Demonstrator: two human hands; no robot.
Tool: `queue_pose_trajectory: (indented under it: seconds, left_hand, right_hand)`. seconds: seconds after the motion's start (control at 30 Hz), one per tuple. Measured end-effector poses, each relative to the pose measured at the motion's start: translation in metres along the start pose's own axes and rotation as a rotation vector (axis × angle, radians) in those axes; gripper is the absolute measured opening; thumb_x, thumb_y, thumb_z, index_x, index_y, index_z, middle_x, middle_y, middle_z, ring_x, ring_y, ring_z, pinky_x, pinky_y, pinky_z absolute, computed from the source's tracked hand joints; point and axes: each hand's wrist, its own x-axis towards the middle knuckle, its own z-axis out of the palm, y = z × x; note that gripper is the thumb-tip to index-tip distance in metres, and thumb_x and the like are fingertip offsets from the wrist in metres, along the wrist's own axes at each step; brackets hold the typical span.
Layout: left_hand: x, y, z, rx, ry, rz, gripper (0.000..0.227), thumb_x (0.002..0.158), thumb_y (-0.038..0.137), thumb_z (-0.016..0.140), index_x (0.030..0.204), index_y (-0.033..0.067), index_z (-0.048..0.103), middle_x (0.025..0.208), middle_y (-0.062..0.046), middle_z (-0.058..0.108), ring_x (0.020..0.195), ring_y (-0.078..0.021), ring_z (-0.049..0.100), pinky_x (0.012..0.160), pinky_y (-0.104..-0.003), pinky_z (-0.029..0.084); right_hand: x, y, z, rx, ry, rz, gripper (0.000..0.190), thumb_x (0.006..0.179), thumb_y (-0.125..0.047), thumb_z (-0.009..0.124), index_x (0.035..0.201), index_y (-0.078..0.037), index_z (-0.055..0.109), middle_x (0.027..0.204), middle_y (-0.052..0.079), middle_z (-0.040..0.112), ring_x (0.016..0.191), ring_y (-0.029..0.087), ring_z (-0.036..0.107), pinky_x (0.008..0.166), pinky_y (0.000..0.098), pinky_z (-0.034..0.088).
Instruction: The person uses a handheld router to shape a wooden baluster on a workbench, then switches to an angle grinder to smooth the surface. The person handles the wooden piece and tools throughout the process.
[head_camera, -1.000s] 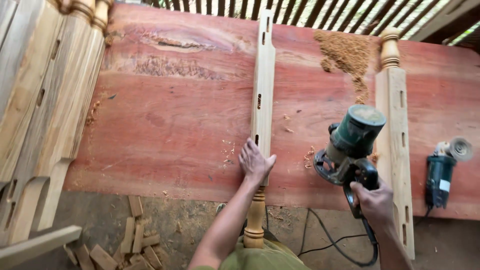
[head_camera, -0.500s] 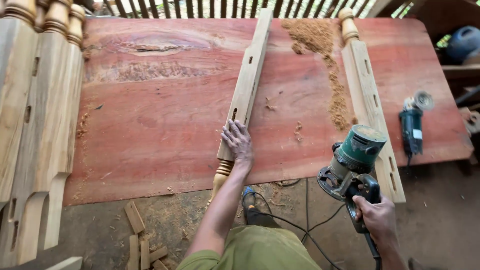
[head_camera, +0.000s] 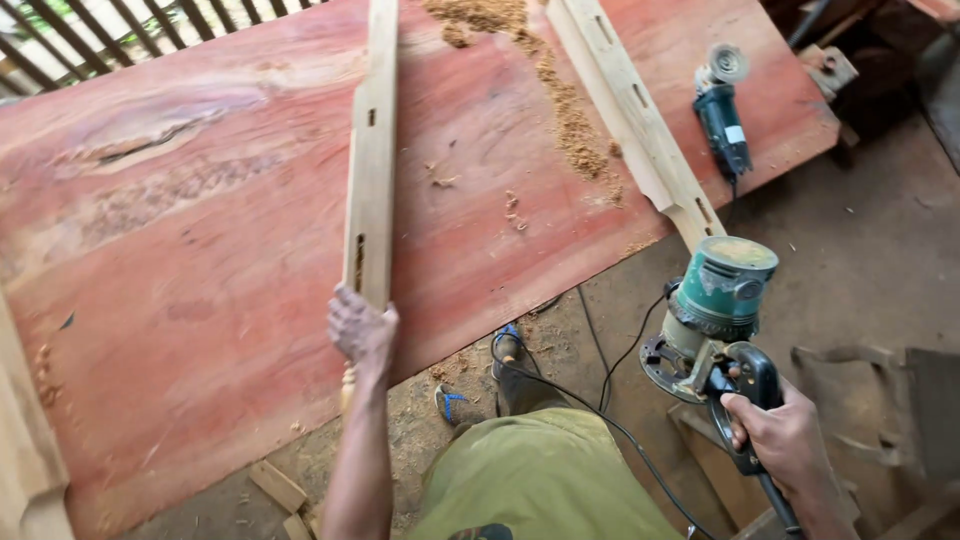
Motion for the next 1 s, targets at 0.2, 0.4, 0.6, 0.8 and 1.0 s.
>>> queue_pose_trajectory:
  seconds: [0.2, 0.4, 0.6, 0.8, 1.0]
  left_hand:
    - [0.007, 0.013, -0.023, -0.094, -0.067, -0.159, 0.087, 0.074, 0.063, 0.08, 0.128, 0.0029, 0.049, 0.116, -0.024, 0.065, 0.106, -0.0402, 0.065, 0.083, -0.055, 0.054]
    - [0.006, 0.009, -0.002, -0.055, 0.144, -0.097, 0.086, 0.069, 0.066, 0.083, 0.121, 0.0038, 0.056, 0.105, -0.021, 0.071, 0.092, -0.0411, 0.071, 0.069, -0.052, 0.057]
    - [0.0, 0.015, -0.011, -0.133, 0.148, -0.141, 0.084, 0.064, 0.062, 0.084, 0.122, 0.0083, 0.057, 0.1, -0.019, 0.068, 0.097, -0.0418, 0.071, 0.081, -0.055, 0.057]
    - [0.0, 0.014, -0.004, -0.125, 0.192, -0.147, 0.091, 0.056, 0.069, 0.083, 0.121, 0.0104, 0.059, 0.099, -0.018, 0.069, 0.094, -0.0409, 0.072, 0.077, -0.054, 0.058]
    - [0.005, 0.019, -0.002, -0.025, 0.199, -0.134, 0.075, 0.068, 0.068, 0.077, 0.113, 0.0124, 0.057, 0.097, -0.013, 0.067, 0.085, -0.0372, 0.068, 0.069, -0.051, 0.055]
  right_hand:
    - [0.044, -0.015, -0.003, -0.322, -0.102, -0.024, 0.012, 0.084, -0.006, 0.075, 0.086, 0.003, 0.067, 0.046, 0.014, 0.055, 0.04, 0.021, 0.049, 0.042, 0.036, 0.043]
    - [0.117, -0.107, 0.045, -0.527, -0.41, -0.159, 0.036, 0.084, -0.015, 0.072, 0.118, -0.007, 0.074, 0.092, 0.004, 0.074, 0.085, 0.015, 0.063, 0.081, 0.028, 0.05]
    - [0.19, -0.205, 0.125, -0.834, -0.632, -0.531, 0.048, 0.082, -0.017, 0.068, 0.129, -0.006, 0.065, 0.108, 0.032, 0.073, 0.106, 0.053, 0.068, 0.092, 0.0567, 0.052]
    - [0.3, -0.223, 0.206, -1.43, -0.531, -0.914, 0.05, 0.081, -0.034, 0.072, 0.129, -0.031, 0.06, 0.094, 0.017, 0.078, 0.094, 0.042, 0.076, 0.086, 0.0533, 0.059]
    - [0.317, -0.225, 0.222, -1.584, -0.533, -1.121, 0.045, 0.093, -0.043, 0.057, 0.134, -0.027, 0.049, 0.097, 0.013, 0.079, 0.08, 0.042, 0.077, 0.057, 0.0549, 0.051]
